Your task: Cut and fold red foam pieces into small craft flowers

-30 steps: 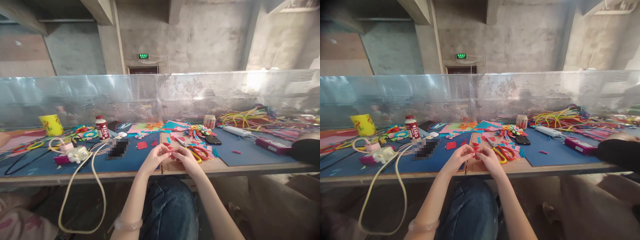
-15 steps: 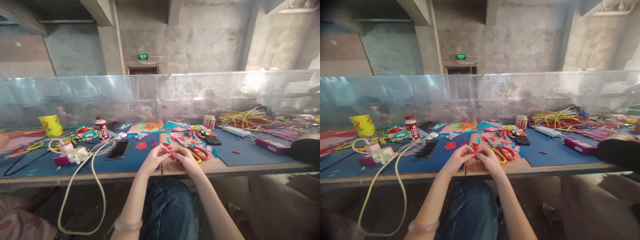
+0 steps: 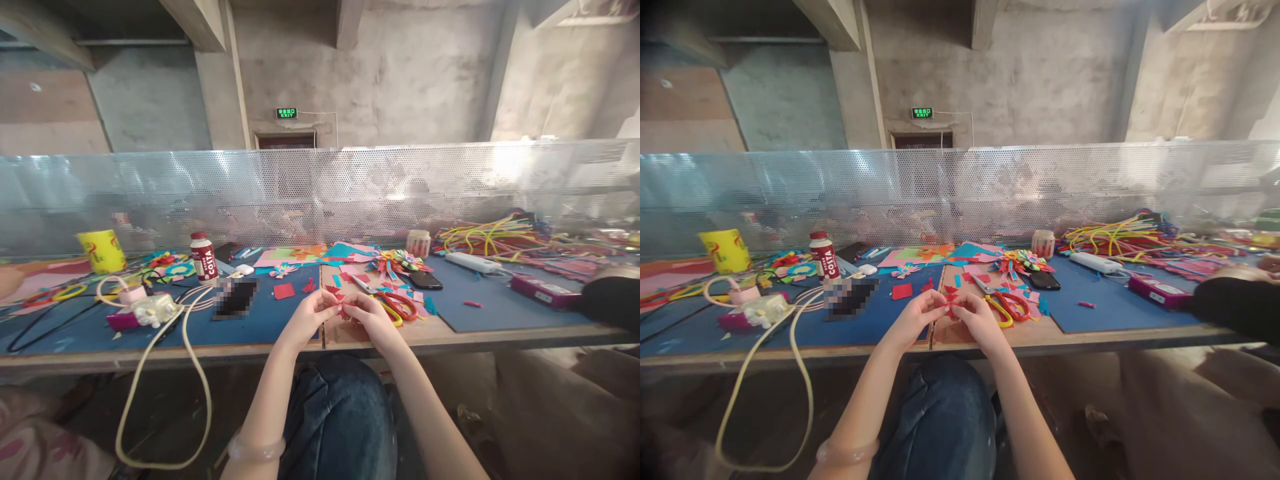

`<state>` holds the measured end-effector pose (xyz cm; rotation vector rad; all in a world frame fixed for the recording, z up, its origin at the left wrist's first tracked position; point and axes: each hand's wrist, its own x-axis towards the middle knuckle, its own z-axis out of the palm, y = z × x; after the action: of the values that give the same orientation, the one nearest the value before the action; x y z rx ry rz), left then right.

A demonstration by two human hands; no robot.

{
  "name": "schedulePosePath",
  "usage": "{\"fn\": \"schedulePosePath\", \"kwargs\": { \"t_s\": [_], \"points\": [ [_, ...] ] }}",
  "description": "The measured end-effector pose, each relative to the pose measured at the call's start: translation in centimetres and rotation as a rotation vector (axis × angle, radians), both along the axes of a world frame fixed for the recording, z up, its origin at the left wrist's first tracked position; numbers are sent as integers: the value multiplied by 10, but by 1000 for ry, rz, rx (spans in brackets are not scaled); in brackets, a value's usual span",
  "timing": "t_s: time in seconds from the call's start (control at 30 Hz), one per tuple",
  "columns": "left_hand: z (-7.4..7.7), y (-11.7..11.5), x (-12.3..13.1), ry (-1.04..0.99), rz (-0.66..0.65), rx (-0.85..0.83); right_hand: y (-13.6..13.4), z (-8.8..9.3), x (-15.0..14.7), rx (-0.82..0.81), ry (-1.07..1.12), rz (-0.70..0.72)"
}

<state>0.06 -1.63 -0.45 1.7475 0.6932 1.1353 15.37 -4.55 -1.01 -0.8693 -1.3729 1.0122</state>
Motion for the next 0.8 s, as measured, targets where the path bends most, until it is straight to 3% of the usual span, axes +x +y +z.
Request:
{"fn": "schedulePosePath", "kwargs": {
  "t_s": [0.8],
  "points": [
    [2,-1,-2,-27,-5,-43,-3,1,1,37,-11,29]
  ]
}}
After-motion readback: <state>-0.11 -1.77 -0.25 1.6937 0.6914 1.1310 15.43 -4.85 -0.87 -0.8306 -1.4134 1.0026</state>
